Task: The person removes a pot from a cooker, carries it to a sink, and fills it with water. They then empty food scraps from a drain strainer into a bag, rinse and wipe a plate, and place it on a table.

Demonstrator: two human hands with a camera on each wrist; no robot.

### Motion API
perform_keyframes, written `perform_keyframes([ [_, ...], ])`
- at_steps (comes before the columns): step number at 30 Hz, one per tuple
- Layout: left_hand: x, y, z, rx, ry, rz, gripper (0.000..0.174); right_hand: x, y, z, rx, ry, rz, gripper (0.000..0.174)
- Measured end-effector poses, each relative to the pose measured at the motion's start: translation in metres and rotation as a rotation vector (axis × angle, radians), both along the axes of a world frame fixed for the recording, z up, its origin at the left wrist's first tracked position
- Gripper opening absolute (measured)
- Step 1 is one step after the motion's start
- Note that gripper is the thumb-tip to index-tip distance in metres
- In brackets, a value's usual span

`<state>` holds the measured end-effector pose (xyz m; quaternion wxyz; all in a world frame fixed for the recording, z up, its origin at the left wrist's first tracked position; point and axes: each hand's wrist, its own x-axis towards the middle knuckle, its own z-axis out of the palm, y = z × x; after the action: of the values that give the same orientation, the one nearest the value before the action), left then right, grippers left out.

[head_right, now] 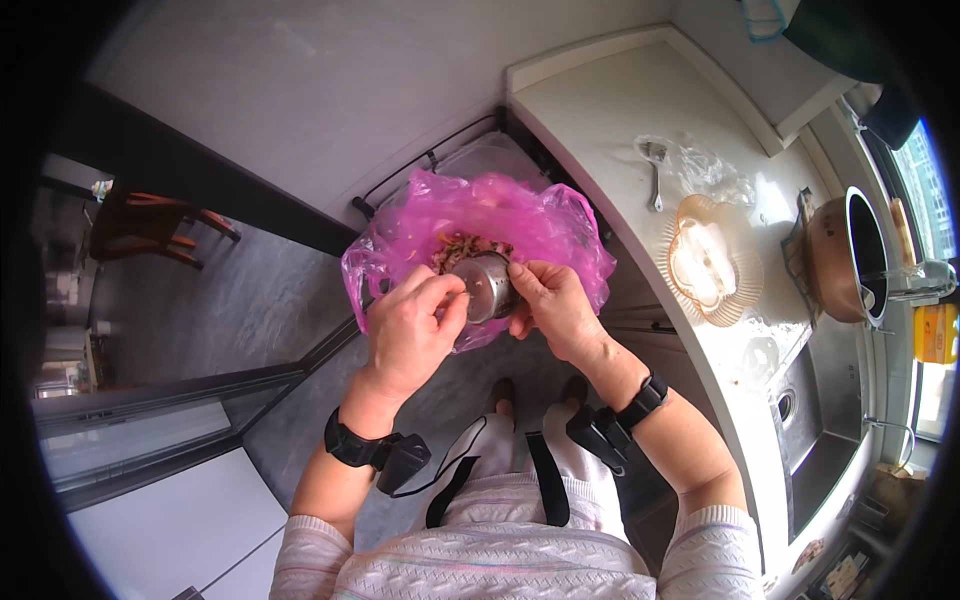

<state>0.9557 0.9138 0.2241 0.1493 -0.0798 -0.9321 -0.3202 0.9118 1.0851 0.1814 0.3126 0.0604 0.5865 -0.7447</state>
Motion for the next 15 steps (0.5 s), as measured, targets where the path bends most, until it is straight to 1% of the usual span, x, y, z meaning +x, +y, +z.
perform_keyframes([
  [3, -0.0027, 0.0044, -0.0022, 0.008, 0.009, -0.004, 0.01, 0.0018, -0.0031, 0.0038, 0.032, 0.03, 0.021, 0.028],
  [8, -0.0056, 0.0046, -0.0037, -0.028, 0.039, -0.03, 0.007, 0.0029, -0.0035, 0.0062, 0.052, 0.049, 0.028, 0.027],
  [12, -0.0071, 0.0044, -0.0033, -0.036, 0.009, -0.043, 0.006, 0.003, -0.0031, 0.0052, 0.082, 0.102, 0.045, 0.029],
  [15, -0.0079, 0.0042, -0.0045, 0.007, 0.015, -0.067, 0.006, 0.0029, -0.0039, 0.0044, 0.096, 0.104, 0.045, 0.028],
])
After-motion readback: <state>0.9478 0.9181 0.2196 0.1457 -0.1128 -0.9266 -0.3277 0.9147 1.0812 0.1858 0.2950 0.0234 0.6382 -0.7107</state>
